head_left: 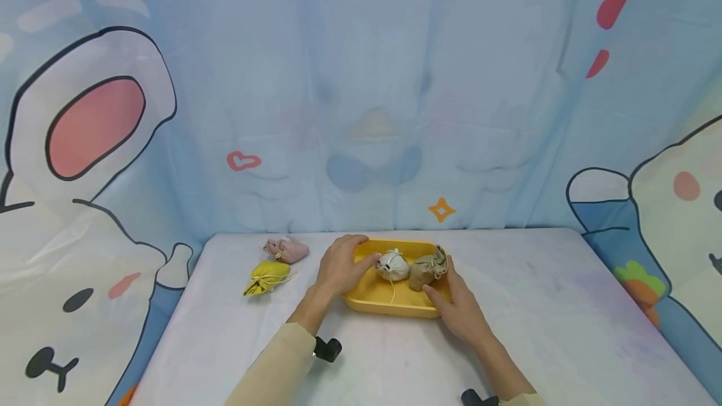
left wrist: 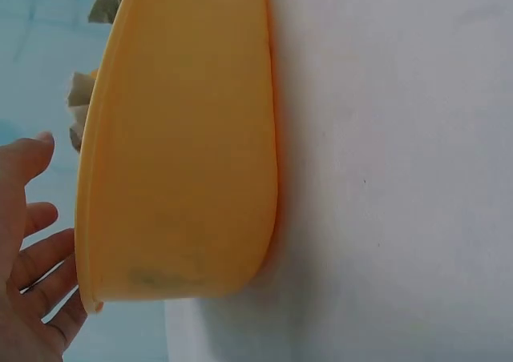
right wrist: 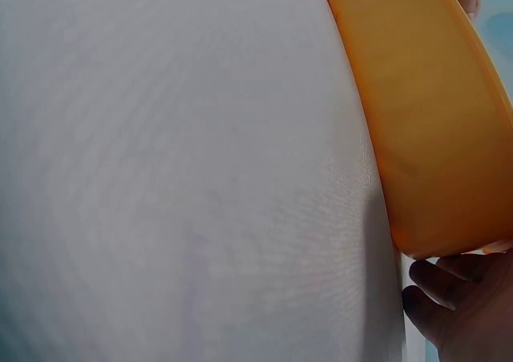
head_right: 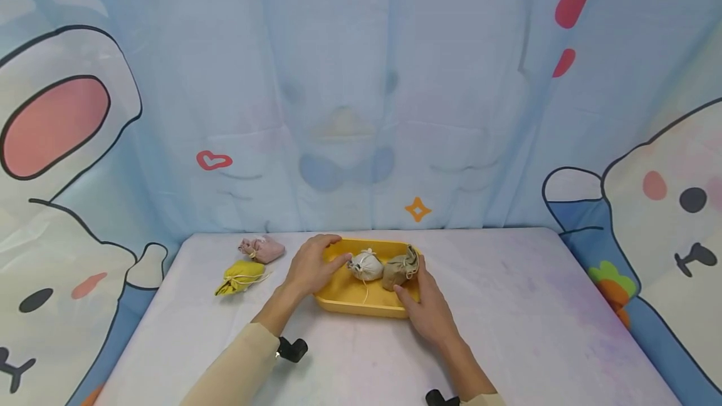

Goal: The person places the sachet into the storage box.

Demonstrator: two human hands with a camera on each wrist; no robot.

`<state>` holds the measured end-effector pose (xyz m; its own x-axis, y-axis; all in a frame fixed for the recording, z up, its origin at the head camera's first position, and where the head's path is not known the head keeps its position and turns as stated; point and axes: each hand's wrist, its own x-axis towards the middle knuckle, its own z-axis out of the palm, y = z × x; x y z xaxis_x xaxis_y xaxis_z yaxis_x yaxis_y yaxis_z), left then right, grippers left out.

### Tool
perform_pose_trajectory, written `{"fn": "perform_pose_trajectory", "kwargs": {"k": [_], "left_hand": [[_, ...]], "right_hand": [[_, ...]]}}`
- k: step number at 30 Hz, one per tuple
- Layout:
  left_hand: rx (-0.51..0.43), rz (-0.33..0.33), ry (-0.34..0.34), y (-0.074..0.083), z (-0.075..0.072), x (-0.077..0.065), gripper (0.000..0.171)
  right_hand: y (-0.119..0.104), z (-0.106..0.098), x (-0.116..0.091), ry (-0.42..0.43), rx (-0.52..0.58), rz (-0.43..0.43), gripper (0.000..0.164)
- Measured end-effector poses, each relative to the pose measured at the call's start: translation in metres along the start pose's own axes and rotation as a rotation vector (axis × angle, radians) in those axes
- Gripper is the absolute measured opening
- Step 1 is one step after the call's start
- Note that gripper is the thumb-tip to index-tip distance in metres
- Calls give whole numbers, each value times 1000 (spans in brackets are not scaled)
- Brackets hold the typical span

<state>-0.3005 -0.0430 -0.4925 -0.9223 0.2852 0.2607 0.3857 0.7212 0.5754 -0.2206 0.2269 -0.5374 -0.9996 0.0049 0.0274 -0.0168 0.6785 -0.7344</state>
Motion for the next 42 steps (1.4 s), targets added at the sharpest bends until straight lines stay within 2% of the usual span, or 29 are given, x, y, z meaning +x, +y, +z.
{"fn": "perform_pose_trajectory", "kwargs": {"k": [15,21,28,34,40,42], "left_hand": [[45,-18,181,-29,-14,-12,62],[52,-47,200,-42,-21,-19,60],[56,-36,262,-59,-25,-26,58],[115,-68,276,-72,-31,-30,59],[133,-130,267,-84,-38,-36,61],[147,-128,273,-87,-40,-37,61]], "right_hand": [[0,-1,-1,3,4,-15,94],[0,0,-2,2,-1,-14,94],[-1,-1,-1,-2,-3,-11,94],[-2,-3,-1,-1,-8,-12,95],[-1,-2,0,-10,0,-12,96],[-1,-1,0,-9,-1,-12,96]]}}
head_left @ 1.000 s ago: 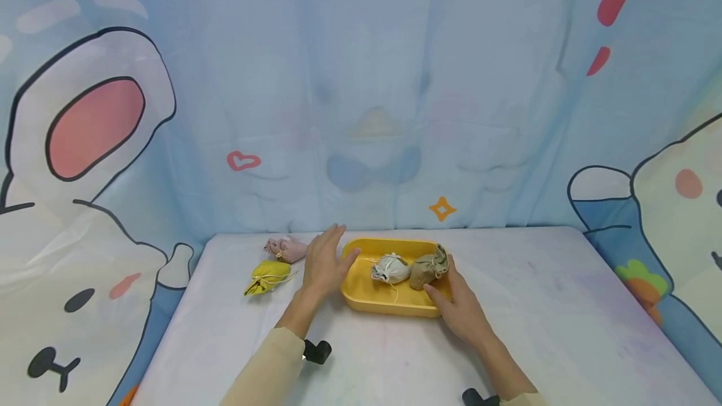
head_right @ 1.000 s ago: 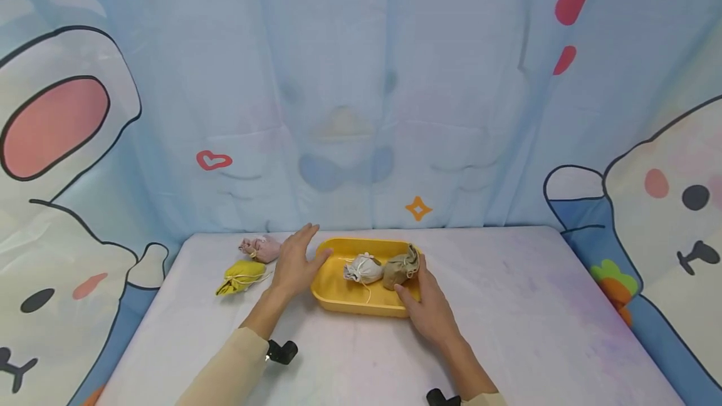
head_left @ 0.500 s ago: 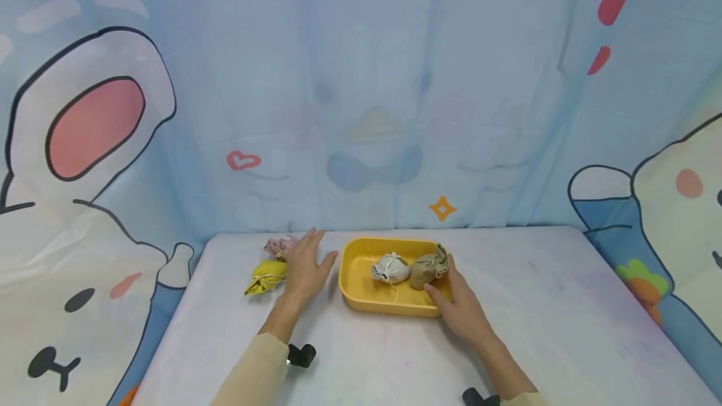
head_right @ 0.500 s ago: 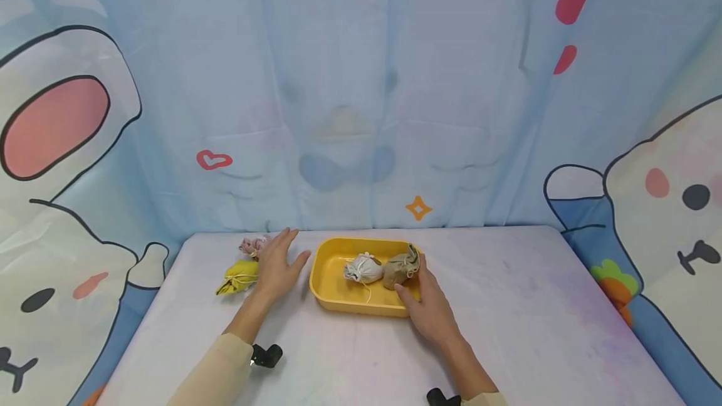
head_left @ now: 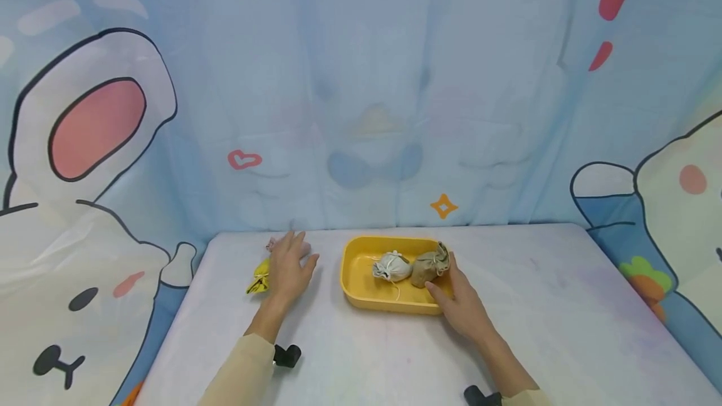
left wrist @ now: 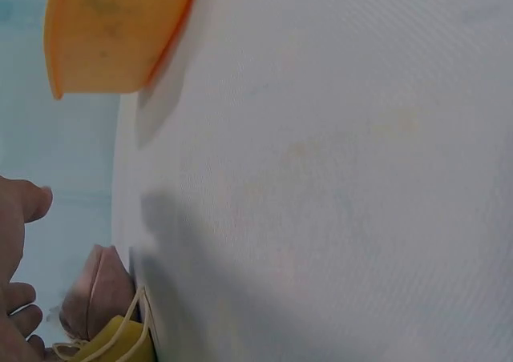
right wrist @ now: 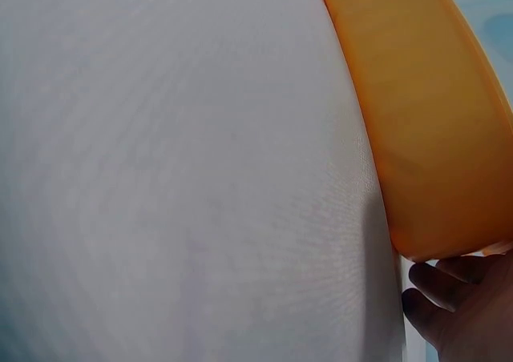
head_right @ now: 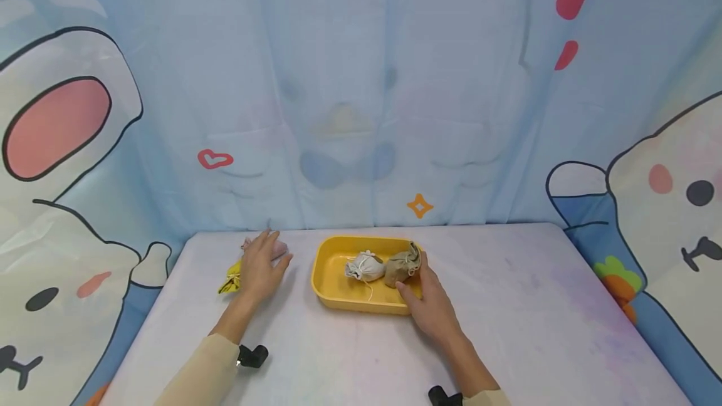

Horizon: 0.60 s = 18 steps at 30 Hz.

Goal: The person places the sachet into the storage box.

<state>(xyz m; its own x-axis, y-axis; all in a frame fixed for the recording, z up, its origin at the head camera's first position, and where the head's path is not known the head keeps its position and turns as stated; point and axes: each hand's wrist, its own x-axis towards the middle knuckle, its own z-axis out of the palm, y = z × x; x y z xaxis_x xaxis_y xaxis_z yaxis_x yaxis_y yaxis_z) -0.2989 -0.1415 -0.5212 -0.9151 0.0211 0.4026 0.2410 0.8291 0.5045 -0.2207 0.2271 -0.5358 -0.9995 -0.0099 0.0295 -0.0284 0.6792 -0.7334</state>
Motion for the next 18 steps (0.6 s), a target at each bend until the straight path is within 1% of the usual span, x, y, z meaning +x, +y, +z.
{"fn": "perform_pose_trajectory", "kwargs": {"k": [5,10,12,14,18], "left_hand": [[12,33,44,-5,-4,1,60],[-6,13,51,-9,-11,2,58],[1,-2,50,-11,-13,3,57],[28,-24,48,-13,-17,5,57],[84,-102,10,-16,-23,8,58]], "right_hand": [[0,0,0,1,3,-1,96],[0,1,0,-2,4,-2,96],[0,1,0,-2,3,-3,96],[1,1,0,1,2,-5,95],[2,1,0,7,1,-10,95]]}}
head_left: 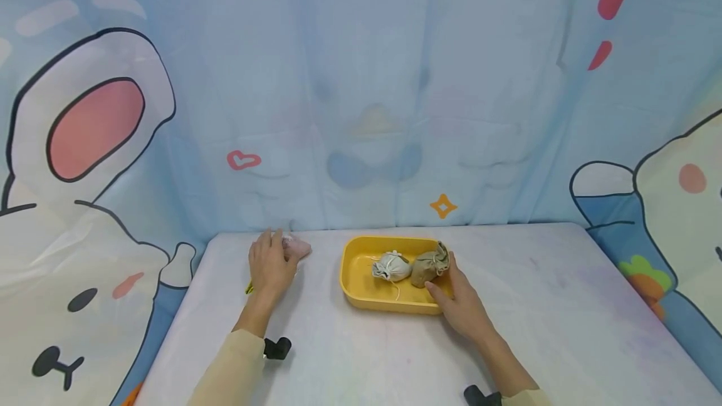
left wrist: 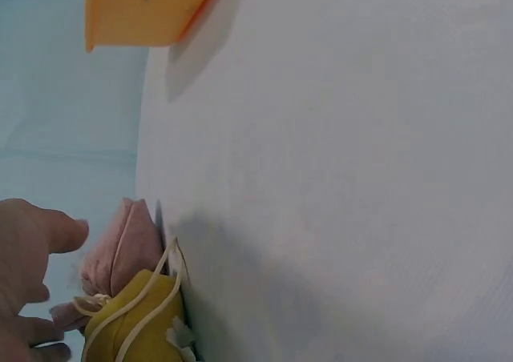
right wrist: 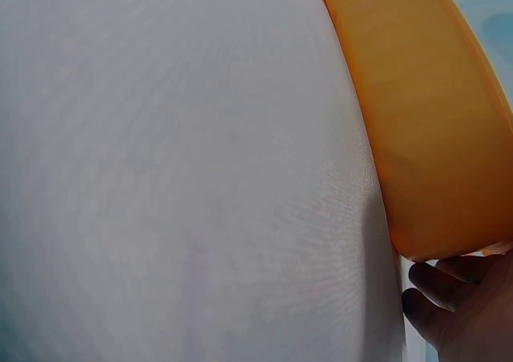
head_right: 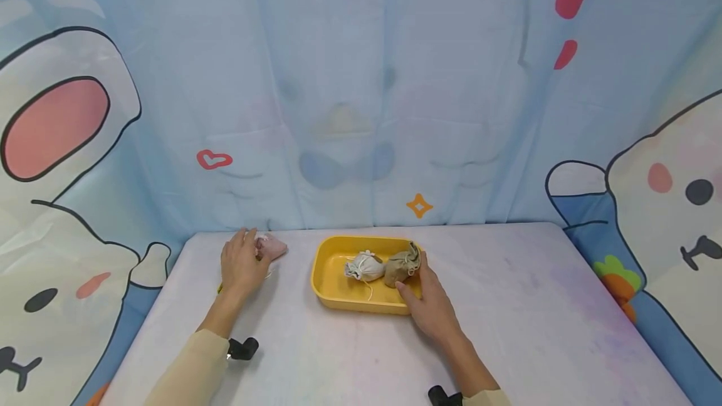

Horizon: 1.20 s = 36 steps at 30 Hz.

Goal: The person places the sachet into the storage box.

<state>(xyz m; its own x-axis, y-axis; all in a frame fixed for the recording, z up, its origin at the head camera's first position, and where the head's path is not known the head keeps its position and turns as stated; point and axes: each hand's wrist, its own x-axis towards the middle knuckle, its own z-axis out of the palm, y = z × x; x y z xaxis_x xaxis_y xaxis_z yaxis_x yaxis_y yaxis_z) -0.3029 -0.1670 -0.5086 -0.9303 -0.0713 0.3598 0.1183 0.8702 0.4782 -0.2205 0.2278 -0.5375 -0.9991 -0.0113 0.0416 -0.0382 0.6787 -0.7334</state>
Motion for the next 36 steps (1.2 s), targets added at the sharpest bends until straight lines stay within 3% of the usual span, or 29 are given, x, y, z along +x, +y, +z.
{"fn": "perform_pose_trajectory", "kwargs": {"k": [8,19,31,36], "left_hand": [[32,-95,-106,-6,0,1,63],[42,-104,-110,-13,7,-2,71],[2,-103,-64,-14,11,0,38],[-37,-122,-38,-14,11,0,32]], "right_hand": [[1,1,1,4,3,-5,95],[-1,0,-1,6,5,-7,96],[-1,2,-1,0,11,6,95],[-1,1,0,2,7,1,95]]}}
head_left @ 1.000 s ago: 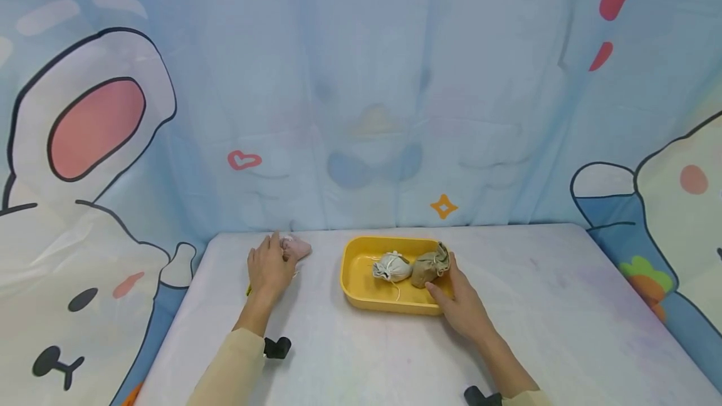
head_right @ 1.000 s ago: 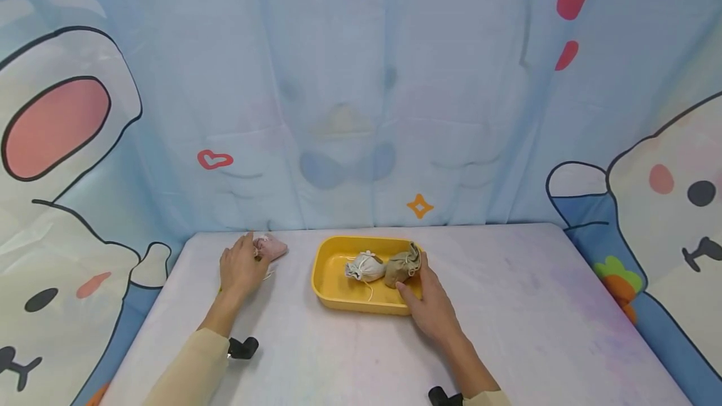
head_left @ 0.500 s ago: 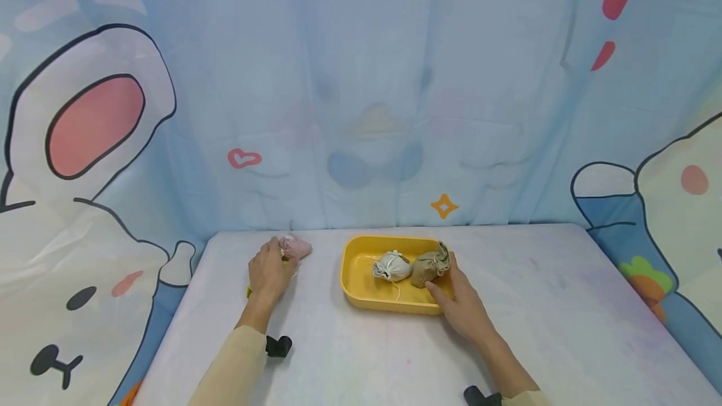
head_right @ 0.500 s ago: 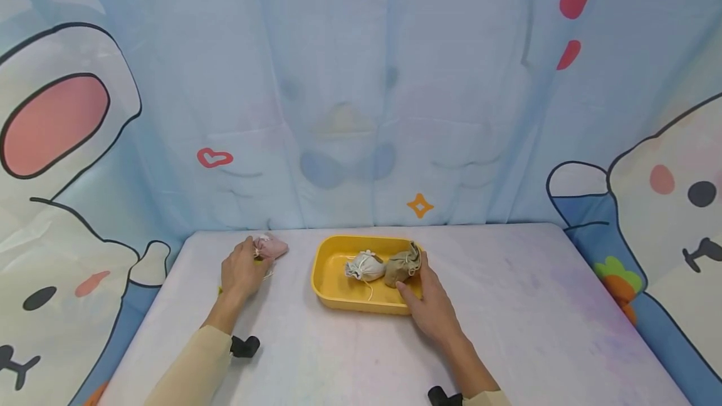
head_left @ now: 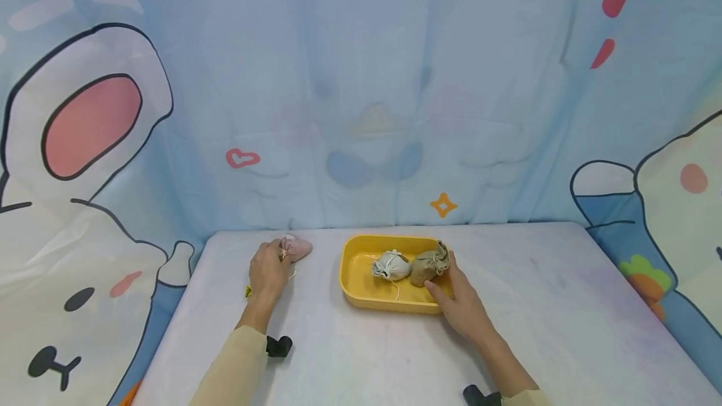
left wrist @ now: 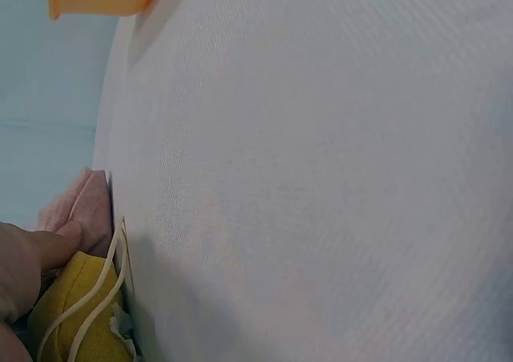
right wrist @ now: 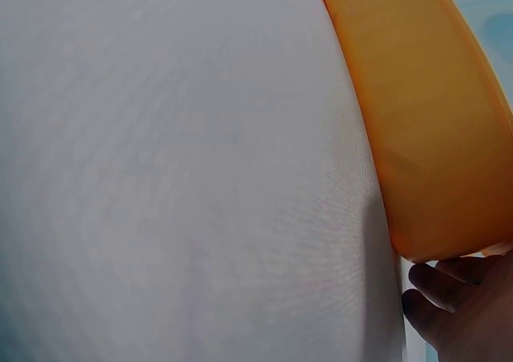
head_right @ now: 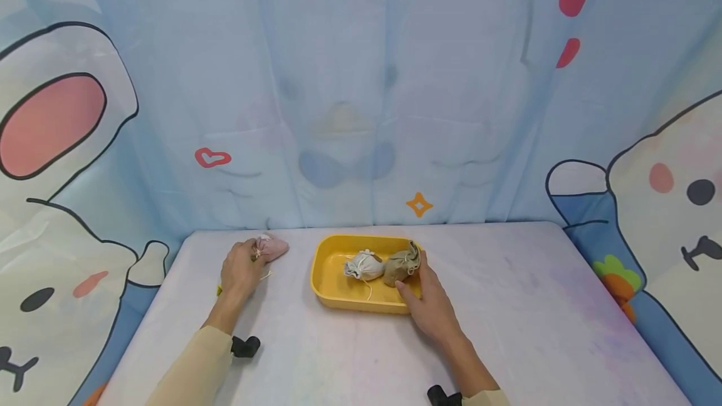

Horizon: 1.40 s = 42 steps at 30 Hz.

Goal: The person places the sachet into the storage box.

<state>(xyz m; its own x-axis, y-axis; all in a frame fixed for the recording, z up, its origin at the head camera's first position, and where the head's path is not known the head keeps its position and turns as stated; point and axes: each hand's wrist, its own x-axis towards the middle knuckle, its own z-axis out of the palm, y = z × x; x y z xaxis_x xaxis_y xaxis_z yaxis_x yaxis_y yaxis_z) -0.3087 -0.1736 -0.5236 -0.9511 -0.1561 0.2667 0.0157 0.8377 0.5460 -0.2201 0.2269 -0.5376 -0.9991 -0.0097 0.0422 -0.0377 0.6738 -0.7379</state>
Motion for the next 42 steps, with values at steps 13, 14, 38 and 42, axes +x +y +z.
{"fn": "perform_pose_trajectory", "kwargs": {"k": [13,14,38,42], "left_hand": [[-17,21,21,7,-2,0,32],[-18,24,25,7,-2,0,31],[-153,231,158,38,-16,1,25],[-149,281,185,49,-20,1,24]], "right_hand": [[1,-1,0,2,-12,-2,95],[1,-1,0,3,-13,-5,95],[1,-1,0,3,-7,0,94],[0,0,0,4,2,-1,93]]}}
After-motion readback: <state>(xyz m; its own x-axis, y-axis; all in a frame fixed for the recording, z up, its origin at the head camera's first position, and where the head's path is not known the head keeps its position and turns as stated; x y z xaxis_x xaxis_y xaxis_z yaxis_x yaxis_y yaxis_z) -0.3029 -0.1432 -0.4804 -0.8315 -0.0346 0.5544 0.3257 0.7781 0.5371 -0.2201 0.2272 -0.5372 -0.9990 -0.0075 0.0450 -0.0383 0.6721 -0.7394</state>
